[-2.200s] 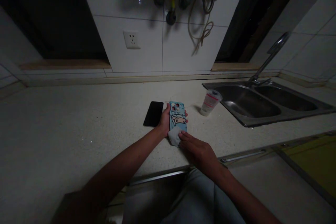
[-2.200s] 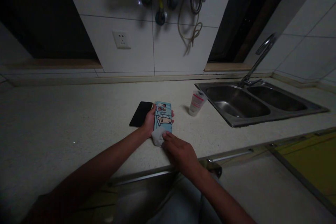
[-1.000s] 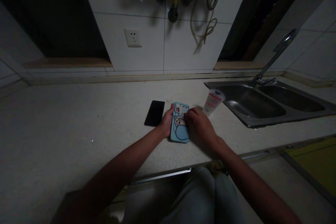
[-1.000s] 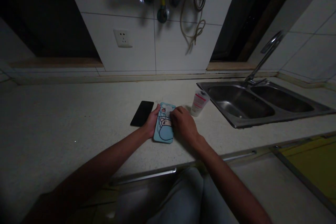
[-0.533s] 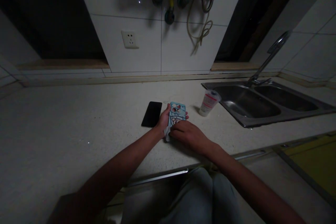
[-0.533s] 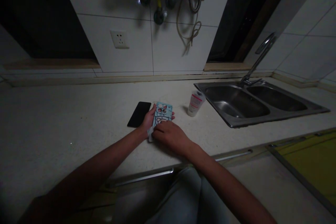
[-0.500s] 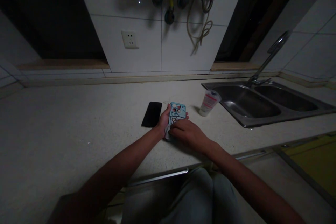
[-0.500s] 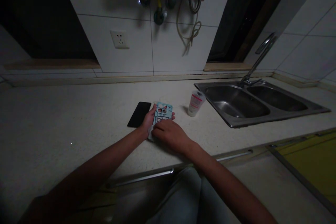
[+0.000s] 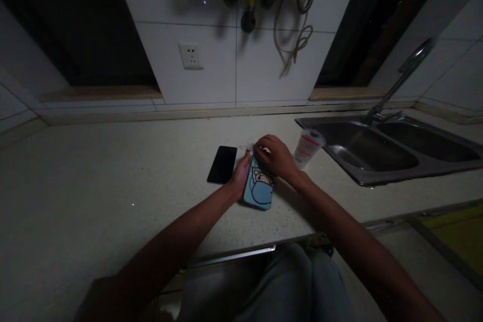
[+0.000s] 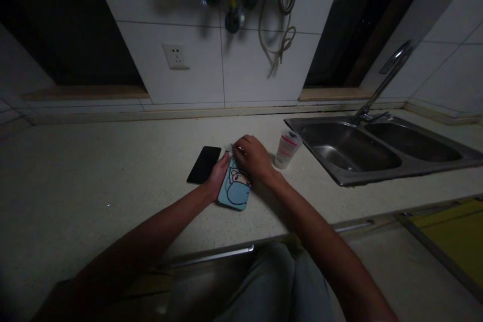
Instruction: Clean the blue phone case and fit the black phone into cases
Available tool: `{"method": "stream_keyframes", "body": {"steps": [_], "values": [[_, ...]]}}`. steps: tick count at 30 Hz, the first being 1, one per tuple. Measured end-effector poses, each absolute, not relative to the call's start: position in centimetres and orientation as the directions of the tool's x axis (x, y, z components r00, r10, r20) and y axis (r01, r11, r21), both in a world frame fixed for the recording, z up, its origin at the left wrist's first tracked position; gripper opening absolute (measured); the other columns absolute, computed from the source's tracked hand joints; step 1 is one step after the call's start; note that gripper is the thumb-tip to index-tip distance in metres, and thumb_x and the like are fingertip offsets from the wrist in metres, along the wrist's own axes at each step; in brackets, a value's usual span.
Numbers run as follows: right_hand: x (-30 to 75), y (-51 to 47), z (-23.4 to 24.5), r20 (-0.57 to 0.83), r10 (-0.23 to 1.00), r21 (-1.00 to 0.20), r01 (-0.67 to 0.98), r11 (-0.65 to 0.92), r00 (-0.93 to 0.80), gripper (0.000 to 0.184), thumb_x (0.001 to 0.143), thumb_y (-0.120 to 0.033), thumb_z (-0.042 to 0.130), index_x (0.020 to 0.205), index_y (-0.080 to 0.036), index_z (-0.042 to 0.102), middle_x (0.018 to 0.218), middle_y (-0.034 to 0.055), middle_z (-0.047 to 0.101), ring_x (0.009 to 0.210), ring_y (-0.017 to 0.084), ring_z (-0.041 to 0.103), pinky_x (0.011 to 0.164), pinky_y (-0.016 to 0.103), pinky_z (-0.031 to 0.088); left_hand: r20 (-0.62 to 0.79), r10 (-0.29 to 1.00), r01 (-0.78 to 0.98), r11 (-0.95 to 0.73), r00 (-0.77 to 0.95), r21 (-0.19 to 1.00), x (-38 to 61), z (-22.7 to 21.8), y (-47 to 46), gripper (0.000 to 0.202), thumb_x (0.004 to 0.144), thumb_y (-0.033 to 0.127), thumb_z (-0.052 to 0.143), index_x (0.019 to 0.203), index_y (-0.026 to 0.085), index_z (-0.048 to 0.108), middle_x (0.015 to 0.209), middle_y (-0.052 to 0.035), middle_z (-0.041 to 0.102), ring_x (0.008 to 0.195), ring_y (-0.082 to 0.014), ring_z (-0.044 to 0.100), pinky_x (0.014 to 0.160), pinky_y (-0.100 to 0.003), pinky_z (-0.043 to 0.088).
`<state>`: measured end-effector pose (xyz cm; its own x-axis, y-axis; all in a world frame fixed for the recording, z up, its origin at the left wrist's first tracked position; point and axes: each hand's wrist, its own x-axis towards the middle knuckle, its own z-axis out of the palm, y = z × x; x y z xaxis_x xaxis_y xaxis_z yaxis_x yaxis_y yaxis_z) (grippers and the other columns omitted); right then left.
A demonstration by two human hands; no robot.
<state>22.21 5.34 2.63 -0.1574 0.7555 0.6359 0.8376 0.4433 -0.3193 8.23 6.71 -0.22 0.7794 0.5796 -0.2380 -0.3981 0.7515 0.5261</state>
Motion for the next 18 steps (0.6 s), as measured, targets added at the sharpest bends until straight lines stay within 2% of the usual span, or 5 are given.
{"method": "stream_keyframes", "body": {"steps": [3,6,10,14,18], "values": [[23.8,6.5,1.5,0.6,0.799,-0.527,0.762,0.376,0.021,0.013,0.088,-0.027,0.056,0.084,-0.019,0.065,0.084,0.0049,0.066,0.078,0.018,0.059,0.073,0.031,0.046,-0.226,0.577,-0.405,0.753,0.785,0.518,7.9,-0.1,6.6,0.044,0.095,0.041,0.038,0.108,0.011,0.067,0.093,-0.0168,0.074,0.084,-0.0304,0.073,0.078,-0.049,0.058],[25.2,6.5,0.6,0.505,0.85,-0.654,0.71,0.261,0.152,0.015,0.085,-0.031,0.057,0.081,-0.019,0.064,0.081,0.0037,0.067,0.076,0.019,0.06,0.071,0.031,0.044,-0.197,0.571,-0.413,0.754,0.797,0.511,7.7,-0.1,6.6,0.046,0.09,0.037,0.038,0.112,0.008,0.067,0.096,-0.0193,0.074,0.087,-0.0317,0.072,0.077,-0.049,0.058],[25.7,5.8,0.5,0.391,0.863,-0.858,0.465,0.217,0.32,0.015,0.08,-0.034,0.058,0.078,-0.02,0.061,0.073,0.0008,0.065,0.066,0.016,0.057,0.062,0.028,0.042,-0.163,0.597,-0.446,0.728,0.785,0.521,7.5,0.1,6.6,0.046,0.09,0.037,0.041,0.118,0.009,0.065,0.1,-0.0192,0.074,0.09,-0.0306,0.072,0.077,-0.047,0.058],[25.4,5.8,0.9,0.336,0.827,-0.942,0.171,0.29,0.451,0.017,0.071,-0.037,0.066,0.075,-0.021,0.059,0.068,-0.0023,0.06,0.061,0.013,0.052,0.057,0.025,0.041,-0.193,0.627,-0.441,0.703,0.755,0.559,7.2,0.5,6.5,0.039,0.093,0.043,0.049,0.113,0.014,0.065,0.098,-0.0146,0.072,0.086,-0.0253,0.071,0.073,-0.04,0.059],[25.2,6.1,1.2,0.191,0.846,-0.963,-0.072,0.26,0.497,0.03,0.066,-0.045,0.071,0.08,-0.022,0.059,0.063,-0.0049,0.055,0.054,0.012,0.047,0.05,0.023,0.037,-0.231,0.724,-0.387,0.576,0.65,0.72,7.4,0.5,6.5,0.039,0.086,0.048,0.066,0.109,0.016,0.063,0.09,-0.0084,0.067,0.071,-0.019,0.068,0.054,-0.027,0.054]]}}
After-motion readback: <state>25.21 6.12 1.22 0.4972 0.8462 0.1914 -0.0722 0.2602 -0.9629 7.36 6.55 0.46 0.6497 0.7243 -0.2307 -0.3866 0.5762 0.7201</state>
